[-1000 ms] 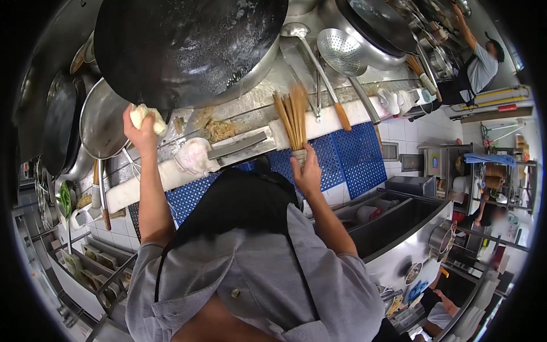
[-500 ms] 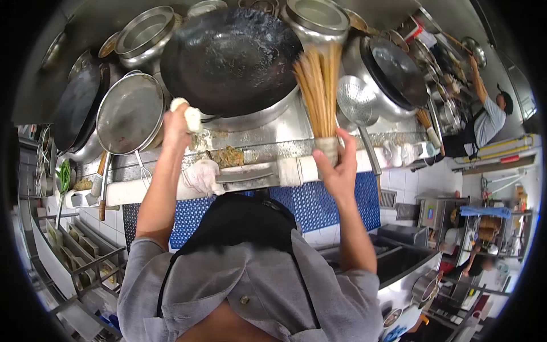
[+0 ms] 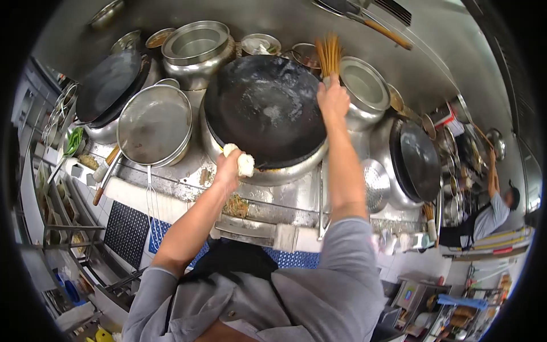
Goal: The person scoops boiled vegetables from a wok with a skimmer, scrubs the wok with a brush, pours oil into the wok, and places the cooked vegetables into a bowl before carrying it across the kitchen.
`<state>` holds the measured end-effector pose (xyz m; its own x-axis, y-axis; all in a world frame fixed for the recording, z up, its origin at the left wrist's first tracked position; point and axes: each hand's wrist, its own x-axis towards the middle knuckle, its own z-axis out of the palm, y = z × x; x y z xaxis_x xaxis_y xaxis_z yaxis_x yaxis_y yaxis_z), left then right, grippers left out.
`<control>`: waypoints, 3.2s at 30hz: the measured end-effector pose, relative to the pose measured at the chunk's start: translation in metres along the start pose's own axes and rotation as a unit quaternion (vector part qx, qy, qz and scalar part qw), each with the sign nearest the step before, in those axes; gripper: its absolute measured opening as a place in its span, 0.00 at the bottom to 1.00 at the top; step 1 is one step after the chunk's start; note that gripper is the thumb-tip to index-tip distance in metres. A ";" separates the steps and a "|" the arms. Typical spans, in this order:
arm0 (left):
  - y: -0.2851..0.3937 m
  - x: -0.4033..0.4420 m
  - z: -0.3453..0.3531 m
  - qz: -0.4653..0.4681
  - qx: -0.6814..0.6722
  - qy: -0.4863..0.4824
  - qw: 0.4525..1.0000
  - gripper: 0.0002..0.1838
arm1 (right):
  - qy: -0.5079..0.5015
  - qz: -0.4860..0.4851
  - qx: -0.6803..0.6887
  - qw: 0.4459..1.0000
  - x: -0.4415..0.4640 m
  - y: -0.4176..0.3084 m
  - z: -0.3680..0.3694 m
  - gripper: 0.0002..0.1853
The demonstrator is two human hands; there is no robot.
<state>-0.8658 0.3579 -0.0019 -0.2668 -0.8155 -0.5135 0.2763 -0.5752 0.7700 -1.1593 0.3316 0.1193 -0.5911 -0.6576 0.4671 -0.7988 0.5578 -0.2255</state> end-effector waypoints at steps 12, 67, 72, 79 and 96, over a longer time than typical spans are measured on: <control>0.014 -0.012 -0.004 -0.056 0.001 -0.046 0.997 0.08 | -0.137 -0.026 -0.064 0.988 -0.016 -0.006 0.034 0.18; 0.107 -0.186 -0.299 0.143 -0.221 0.052 0.963 0.32 | -0.338 -0.141 0.158 0.917 -0.112 -0.108 0.006 0.25; 0.095 -0.208 -0.332 0.169 -0.149 0.061 0.972 0.34 | -0.300 -0.140 -0.082 0.940 -0.058 0.003 -0.032 0.20; 0.093 -0.183 -0.325 0.155 -0.175 0.071 0.970 0.30 | -0.208 -0.033 -0.042 0.977 -0.057 -0.034 0.020 0.25; 0.044 -0.152 -0.436 0.223 -0.215 0.169 0.936 0.20 | -0.345 -0.167 0.019 0.924 -0.129 -0.077 -0.016 0.26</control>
<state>-0.4106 0.4284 -0.0553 0.2504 -0.9121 -0.3247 0.6566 -0.0865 0.7492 -1.0201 0.3815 0.0899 -0.2308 -0.9634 -0.1360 -0.9454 0.2551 -0.2027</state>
